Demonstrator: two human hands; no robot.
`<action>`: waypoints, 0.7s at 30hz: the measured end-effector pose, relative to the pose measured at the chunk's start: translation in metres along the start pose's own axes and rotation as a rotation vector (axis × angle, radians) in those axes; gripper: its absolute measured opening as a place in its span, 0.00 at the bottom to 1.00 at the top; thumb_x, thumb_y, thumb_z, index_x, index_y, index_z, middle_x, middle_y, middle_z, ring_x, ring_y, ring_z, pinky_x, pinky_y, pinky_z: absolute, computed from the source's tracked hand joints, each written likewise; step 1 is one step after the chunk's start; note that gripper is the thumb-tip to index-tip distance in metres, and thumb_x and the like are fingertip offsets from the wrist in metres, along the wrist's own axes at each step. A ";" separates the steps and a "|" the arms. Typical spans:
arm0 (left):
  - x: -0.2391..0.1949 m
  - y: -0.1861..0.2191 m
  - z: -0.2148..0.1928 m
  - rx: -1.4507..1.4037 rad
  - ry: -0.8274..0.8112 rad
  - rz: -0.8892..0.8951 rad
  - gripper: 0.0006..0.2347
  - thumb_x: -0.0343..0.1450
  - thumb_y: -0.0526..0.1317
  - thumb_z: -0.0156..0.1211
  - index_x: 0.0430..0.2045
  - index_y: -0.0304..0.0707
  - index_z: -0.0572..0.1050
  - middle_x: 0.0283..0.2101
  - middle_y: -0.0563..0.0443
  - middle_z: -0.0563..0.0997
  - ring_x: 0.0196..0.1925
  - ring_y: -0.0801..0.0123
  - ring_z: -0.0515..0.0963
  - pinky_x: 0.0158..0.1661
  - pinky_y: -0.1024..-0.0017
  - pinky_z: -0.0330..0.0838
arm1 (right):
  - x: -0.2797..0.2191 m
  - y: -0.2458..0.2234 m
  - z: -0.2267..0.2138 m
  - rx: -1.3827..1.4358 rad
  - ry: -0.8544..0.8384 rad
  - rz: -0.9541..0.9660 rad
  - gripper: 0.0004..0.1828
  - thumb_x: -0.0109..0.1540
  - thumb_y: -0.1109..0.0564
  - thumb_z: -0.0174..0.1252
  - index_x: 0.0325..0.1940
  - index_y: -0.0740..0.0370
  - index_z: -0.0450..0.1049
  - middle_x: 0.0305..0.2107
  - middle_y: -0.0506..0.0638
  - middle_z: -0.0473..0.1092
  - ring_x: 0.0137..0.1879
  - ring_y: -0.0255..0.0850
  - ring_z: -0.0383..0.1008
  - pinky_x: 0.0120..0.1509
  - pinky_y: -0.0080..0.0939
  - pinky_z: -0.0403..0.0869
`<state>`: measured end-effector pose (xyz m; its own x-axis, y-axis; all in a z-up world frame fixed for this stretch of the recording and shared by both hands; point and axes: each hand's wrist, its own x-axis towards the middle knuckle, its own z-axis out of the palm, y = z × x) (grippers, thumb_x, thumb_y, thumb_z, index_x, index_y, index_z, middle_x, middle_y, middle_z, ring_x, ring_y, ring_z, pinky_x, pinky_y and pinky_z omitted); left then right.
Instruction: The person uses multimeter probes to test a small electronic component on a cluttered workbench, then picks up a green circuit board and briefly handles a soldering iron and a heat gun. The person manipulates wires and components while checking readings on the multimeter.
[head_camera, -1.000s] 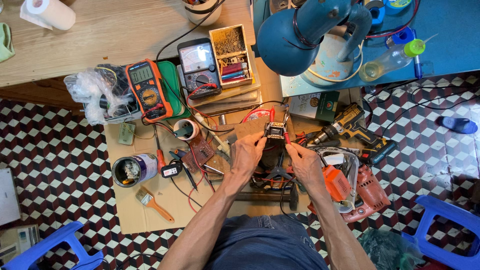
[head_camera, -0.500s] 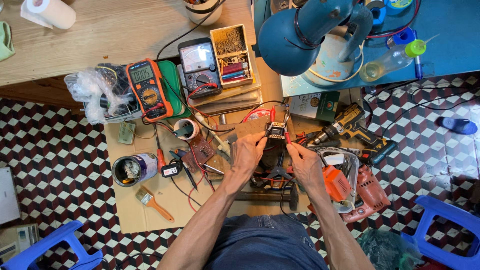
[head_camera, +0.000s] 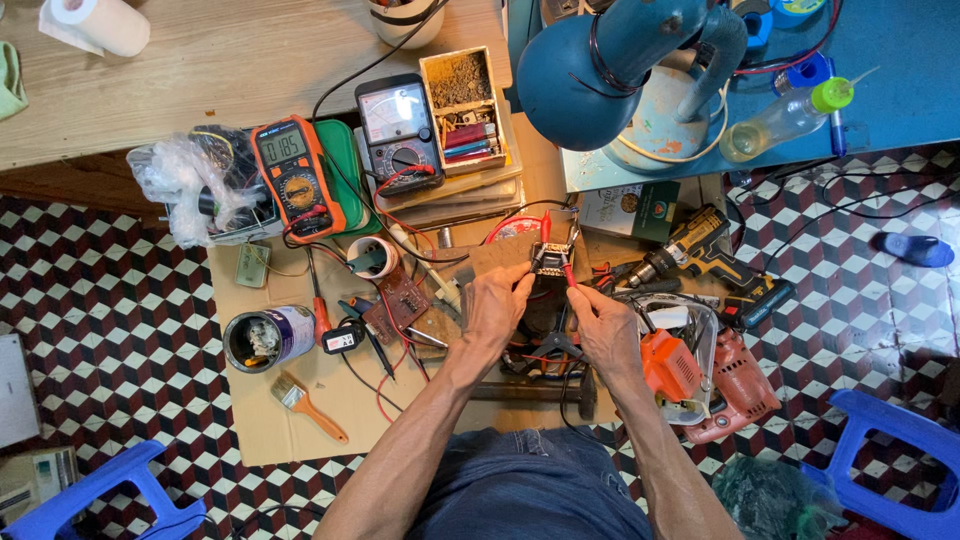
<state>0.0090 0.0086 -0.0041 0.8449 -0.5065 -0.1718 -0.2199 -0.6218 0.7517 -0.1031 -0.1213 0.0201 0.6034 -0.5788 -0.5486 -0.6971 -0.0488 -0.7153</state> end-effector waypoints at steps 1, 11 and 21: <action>0.000 0.000 0.000 0.002 -0.016 -0.018 0.10 0.71 0.41 0.63 0.43 0.43 0.83 0.36 0.37 0.84 0.35 0.46 0.85 0.36 0.58 0.78 | -0.001 -0.001 0.000 0.018 0.002 0.008 0.19 0.67 0.45 0.54 0.54 0.55 0.81 0.17 0.46 0.69 0.22 0.32 0.70 0.27 0.36 0.70; 0.000 -0.002 0.001 -0.006 0.022 0.001 0.10 0.70 0.40 0.64 0.43 0.42 0.83 0.38 0.37 0.84 0.35 0.47 0.85 0.36 0.59 0.79 | 0.001 0.002 0.001 -0.007 0.003 0.007 0.19 0.67 0.45 0.53 0.54 0.56 0.81 0.17 0.47 0.69 0.24 0.31 0.70 0.28 0.36 0.70; -0.001 -0.005 0.003 -0.011 -0.005 -0.018 0.10 0.70 0.40 0.65 0.43 0.42 0.83 0.36 0.36 0.84 0.36 0.47 0.85 0.36 0.59 0.78 | 0.001 0.010 0.001 0.041 -0.005 -0.019 0.19 0.67 0.46 0.54 0.53 0.57 0.81 0.16 0.48 0.69 0.23 0.33 0.70 0.28 0.36 0.71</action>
<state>0.0082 0.0100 -0.0094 0.8462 -0.4983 -0.1887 -0.1990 -0.6241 0.7556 -0.1095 -0.1213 0.0118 0.6185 -0.5740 -0.5366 -0.6688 -0.0260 -0.7430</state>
